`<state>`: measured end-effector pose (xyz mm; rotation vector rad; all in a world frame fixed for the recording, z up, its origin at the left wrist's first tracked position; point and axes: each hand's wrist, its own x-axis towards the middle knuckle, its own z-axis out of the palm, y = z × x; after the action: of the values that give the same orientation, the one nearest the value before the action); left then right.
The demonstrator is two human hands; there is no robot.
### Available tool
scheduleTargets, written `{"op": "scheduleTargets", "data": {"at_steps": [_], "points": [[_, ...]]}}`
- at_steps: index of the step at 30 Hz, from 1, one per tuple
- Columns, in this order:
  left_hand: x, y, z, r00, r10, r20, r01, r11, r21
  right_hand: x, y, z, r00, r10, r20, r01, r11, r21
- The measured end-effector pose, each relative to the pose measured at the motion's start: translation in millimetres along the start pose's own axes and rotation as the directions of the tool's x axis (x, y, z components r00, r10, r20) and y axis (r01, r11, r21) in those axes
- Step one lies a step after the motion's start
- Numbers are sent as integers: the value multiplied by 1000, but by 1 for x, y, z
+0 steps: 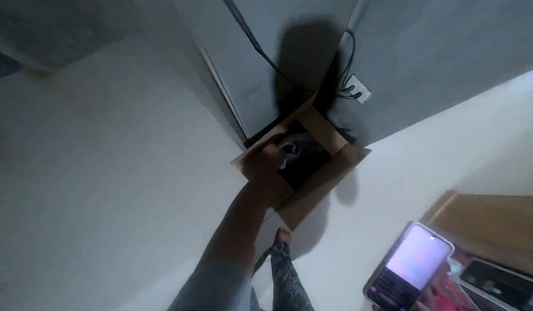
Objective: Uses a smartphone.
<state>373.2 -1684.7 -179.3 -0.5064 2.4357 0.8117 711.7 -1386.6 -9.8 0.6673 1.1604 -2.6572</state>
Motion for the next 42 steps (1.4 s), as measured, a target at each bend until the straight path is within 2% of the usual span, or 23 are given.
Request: {"op": "scheduleTargets", "data": {"at_steps": [2,4,6,8,10,12,13,14,15,16,18,20,22,24,27,30,34,36,39,42], "points": [[-10,-6,-11,1000,-1,12,1,1000,-24,-6,5,9,1000,-11,5,11,1000,-15],[-19,-18,-23,999,54,-4,-54,999,-4,-15,13,22,1000,-21,-11,20,1000,-18],[-26,-44,-30,976,210,-54,-210,978,4,-24,24,39,998,-31,-48,29,999,-42],[-40,-69,-33,918,381,-107,-382,924,11,-32,39,64,994,-62,-95,52,993,-106],[-96,-78,-47,891,449,-63,-453,888,-73,-43,57,87,988,-94,-119,75,985,-152],[-165,-90,-63,838,543,-51,-537,805,-253,-52,72,109,995,-95,-33,89,982,-168],[-206,-97,-73,828,559,-56,-536,756,-375,-56,80,122,995,-92,24,95,976,-194],[-247,-109,-83,837,546,11,-448,699,-557,-61,88,137,994,-88,68,100,972,-214],[-284,-123,-91,821,561,104,-304,584,-752,-67,96,152,990,-82,115,107,967,-233],[-318,-139,-100,784,595,177,-170,480,-861,-74,106,166,980,-80,181,124,961,-247],[-374,-173,-115,769,609,196,-20,328,-944,-89,126,193,943,-79,322,166,953,-254],[-411,-204,-129,813,555,177,36,255,-966,-103,146,219,898,-60,435,196,941,-275],[-437,-231,-147,856,499,137,32,213,-976,-117,163,243,874,-7,486,186,929,-320],[-459,-257,-163,871,488,65,-28,180,-983,-128,180,263,841,59,537,141,936,-323],[-490,-283,-182,866,492,-93,-164,102,-981,-137,196,290,735,147,662,116,935,-336],[-516,-300,-193,866,435,-246,-310,81,-947,-146,199,318,663,225,714,104,917,-386],[-540,-305,-190,827,335,-451,-474,-15,-880,-147,196,340,597,258,759,131,903,-409],[-548,-299,-187,792,303,-531,-550,-24,-835,-145,191,345,567,264,781,172,888,-425],[-551,-288,-182,735,340,-586,-607,-56,-793,-144,181,345,520,288,804,193,877,-439],[-551,-276,-173,711,359,-604,-614,-102,-783,-139,169,337,486,340,805,157,872,-463]]}}
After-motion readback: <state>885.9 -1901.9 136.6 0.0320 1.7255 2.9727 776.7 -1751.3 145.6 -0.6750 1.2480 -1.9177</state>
